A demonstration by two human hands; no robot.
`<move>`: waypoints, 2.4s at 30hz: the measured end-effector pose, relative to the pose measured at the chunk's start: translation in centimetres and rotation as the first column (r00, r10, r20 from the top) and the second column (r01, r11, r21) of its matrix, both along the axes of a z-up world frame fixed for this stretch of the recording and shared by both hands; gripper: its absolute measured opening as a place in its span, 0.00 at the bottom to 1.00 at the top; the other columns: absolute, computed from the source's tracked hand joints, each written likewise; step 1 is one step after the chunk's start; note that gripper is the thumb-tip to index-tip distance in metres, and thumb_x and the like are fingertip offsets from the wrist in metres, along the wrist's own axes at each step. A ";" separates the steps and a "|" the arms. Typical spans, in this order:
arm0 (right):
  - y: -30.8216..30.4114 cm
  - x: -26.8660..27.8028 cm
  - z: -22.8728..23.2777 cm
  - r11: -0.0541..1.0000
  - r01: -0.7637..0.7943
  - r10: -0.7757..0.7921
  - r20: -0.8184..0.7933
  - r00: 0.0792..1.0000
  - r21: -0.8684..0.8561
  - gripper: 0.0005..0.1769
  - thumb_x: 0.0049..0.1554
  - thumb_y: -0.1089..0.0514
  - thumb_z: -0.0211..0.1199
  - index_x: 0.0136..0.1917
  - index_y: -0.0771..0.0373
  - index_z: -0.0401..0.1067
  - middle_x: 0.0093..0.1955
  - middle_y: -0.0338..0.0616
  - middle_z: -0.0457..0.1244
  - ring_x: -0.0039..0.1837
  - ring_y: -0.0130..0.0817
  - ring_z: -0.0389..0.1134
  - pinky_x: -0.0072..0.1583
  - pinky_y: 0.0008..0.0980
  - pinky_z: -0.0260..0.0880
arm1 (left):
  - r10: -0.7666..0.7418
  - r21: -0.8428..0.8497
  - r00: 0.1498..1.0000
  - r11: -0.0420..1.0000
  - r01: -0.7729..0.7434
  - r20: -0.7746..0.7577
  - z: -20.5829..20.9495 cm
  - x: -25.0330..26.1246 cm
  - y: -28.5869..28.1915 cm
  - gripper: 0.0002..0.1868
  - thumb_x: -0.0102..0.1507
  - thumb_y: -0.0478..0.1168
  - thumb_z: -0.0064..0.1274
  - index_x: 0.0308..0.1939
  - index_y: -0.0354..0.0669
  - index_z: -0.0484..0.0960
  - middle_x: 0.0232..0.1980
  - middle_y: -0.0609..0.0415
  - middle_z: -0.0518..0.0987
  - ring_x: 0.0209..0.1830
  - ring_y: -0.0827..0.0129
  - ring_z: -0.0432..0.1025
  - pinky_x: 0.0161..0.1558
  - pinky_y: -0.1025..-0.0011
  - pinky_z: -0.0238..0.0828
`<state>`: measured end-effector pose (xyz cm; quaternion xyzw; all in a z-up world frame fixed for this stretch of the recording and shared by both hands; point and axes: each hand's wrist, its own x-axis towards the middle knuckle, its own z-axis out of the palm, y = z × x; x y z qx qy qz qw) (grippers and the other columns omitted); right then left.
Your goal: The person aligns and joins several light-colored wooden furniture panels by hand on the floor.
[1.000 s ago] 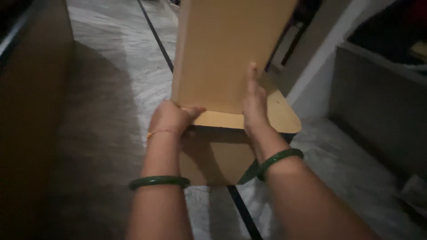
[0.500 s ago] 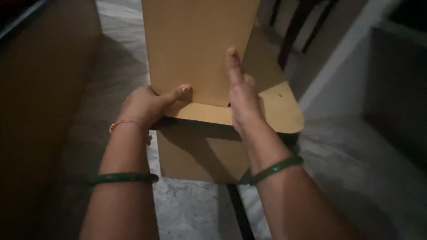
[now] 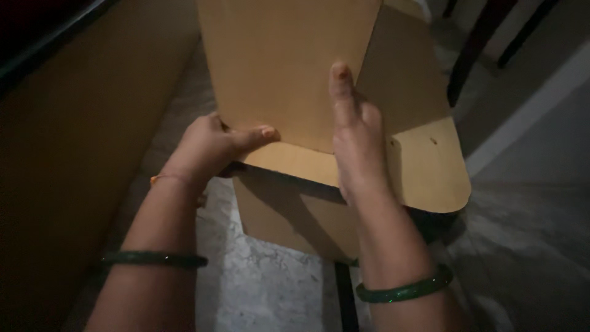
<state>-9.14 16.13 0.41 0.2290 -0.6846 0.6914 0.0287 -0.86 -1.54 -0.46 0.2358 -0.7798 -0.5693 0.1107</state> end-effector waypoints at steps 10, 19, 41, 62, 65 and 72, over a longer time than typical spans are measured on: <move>-0.3 0.6 0.6 0.999 -0.033 0.033 0.008 0.999 -0.010 0.57 0.54 0.18 0.50 0.71 0.72 0.66 0.70 0.56 0.64 0.71 0.42 0.66 0.69 0.37 0.64 | 0.031 0.072 0.999 0.997 -0.030 -0.013 0.9 0.3 0.4 0.28 0.49 0.49 0.71 0.49 0.38 0.85 0.37 0.53 0.87 0.26 0.74 0.77 0.27 0.74 0.76; -1.1 0.1 0.0 0.988 0.132 -0.127 -0.064 0.990 0.080 0.58 0.53 0.15 0.40 0.64 0.71 0.70 0.57 0.53 0.67 0.60 0.39 0.69 0.62 0.38 0.68 | 0.083 -0.161 0.991 0.985 -0.066 0.101 1.6 1.2 0.8 0.33 0.48 0.59 0.68 0.50 0.40 0.88 0.40 0.50 0.88 0.34 0.64 0.80 0.36 0.68 0.74; -0.9 0.9 0.3 0.947 0.223 -0.228 -0.004 0.974 0.229 0.62 0.52 0.13 0.37 0.73 0.69 0.64 0.62 0.56 0.66 0.63 0.44 0.69 0.62 0.41 0.69 | 0.086 -0.307 0.990 0.951 -0.047 0.112 1.2 1.8 0.8 0.38 0.50 0.65 0.66 0.55 0.43 0.85 0.51 0.44 0.85 0.53 0.55 0.80 0.51 0.62 0.75; 0.0 -0.3 -1.0 0.925 0.170 -0.192 0.033 0.981 0.339 0.47 0.57 0.18 0.45 0.58 0.66 0.69 0.48 0.51 0.65 0.49 0.38 0.66 0.54 0.40 0.68 | 0.006 -0.307 0.994 0.951 0.028 0.108 0.7 1.4 0.6 0.34 0.51 0.63 0.62 0.54 0.48 0.87 0.51 0.49 0.86 0.52 0.59 0.80 0.54 0.64 0.73; 0.8 -0.7 -1.0 0.956 -0.005 -0.013 0.059 0.998 0.294 0.42 0.57 0.25 0.54 0.59 0.68 0.69 0.51 0.53 0.67 0.51 0.36 0.68 0.55 0.37 0.70 | 0.061 -0.291 0.989 0.957 -0.020 0.134 0.9 1.6 1.0 0.36 0.51 0.64 0.65 0.54 0.44 0.86 0.50 0.47 0.86 0.52 0.58 0.80 0.54 0.65 0.72; 1.6 -1.9 -3.2 0.974 -0.207 0.207 -0.007 0.978 -0.089 0.25 0.57 0.62 0.60 0.66 0.68 0.63 0.63 0.53 0.65 0.63 0.37 0.69 0.63 0.33 0.68 | 0.092 -0.278 0.977 0.960 -0.035 0.192 1.9 1.8 2.1 0.34 0.53 0.64 0.63 0.54 0.46 0.86 0.46 0.47 0.87 0.46 0.58 0.82 0.48 0.64 0.75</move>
